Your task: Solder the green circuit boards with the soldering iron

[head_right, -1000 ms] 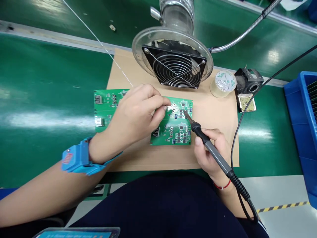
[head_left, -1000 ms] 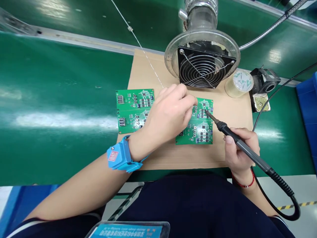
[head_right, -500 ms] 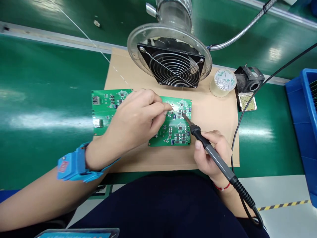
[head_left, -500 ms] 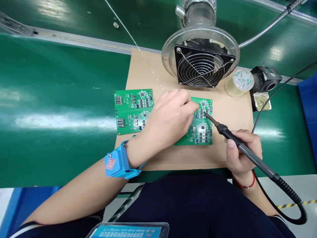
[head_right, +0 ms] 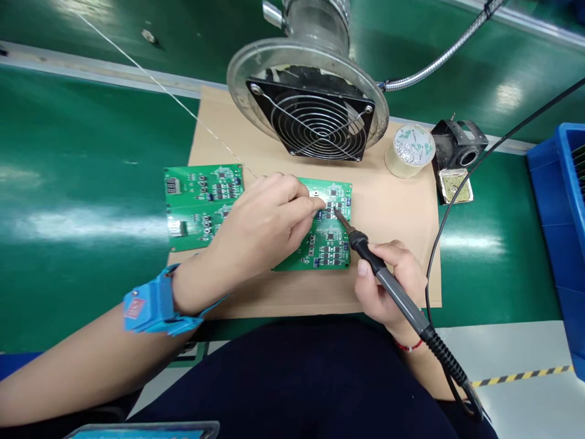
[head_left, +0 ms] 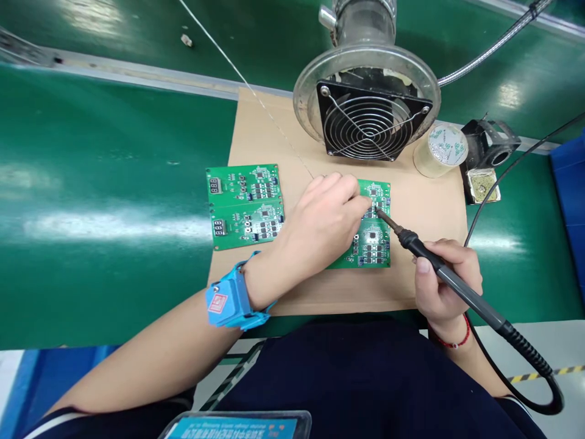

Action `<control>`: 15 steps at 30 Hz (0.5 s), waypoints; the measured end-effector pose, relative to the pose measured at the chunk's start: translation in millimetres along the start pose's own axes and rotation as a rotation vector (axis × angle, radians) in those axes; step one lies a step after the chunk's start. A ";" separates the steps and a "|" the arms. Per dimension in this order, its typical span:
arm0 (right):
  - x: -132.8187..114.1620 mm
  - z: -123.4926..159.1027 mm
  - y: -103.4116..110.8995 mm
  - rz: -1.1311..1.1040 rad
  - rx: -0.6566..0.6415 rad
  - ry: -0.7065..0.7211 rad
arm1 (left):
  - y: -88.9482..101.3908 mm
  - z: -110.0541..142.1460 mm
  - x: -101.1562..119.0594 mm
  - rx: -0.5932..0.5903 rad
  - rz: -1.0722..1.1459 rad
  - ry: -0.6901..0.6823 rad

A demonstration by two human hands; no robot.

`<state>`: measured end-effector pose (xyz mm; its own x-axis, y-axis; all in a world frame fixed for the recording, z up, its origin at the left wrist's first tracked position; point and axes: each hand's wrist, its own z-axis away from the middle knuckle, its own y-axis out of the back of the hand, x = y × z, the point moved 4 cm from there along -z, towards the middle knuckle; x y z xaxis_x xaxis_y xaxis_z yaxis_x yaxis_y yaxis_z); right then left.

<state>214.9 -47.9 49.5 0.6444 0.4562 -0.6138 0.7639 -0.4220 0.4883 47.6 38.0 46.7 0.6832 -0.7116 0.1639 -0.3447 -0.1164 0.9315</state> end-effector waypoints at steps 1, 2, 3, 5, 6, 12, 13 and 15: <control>0.2 0.3 0.0 -0.009 0.004 0.004 | 0.7 0.3 -0.2 0.004 0.003 -0.005; 0.3 0.7 0.1 -0.022 0.013 0.005 | 1.5 0.7 -0.5 0.008 0.007 -0.008; 0.5 1.2 0.4 -0.038 0.021 0.006 | 2.2 1.3 -0.9 0.011 0.012 -0.010; 0.9 2.2 0.9 -0.067 0.035 0.002 | 3.2 2.7 -1.7 0.009 0.018 -0.009; 0.9 2.6 1.2 -0.076 0.037 0.000 | 3.5 3.5 -1.9 0.009 0.016 -0.010; -0.7 1.9 1.3 -0.065 0.013 0.000 | 4.6 4.9 1.8 0.036 -0.069 -0.037; -0.8 1.4 0.9 -0.050 0.004 -0.002 | 5.1 4.3 2.4 0.043 -0.092 -0.035; -1.0 0.7 0.3 -0.022 -0.005 0.000 | 6.3 2.9 2.4 0.052 -0.125 -0.021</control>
<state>214.5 -49.0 49.8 0.6277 0.4648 -0.6245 0.7778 -0.4083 0.4779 45.2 33.5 52.0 0.7097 -0.7033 0.0402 -0.2911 -0.2408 0.9259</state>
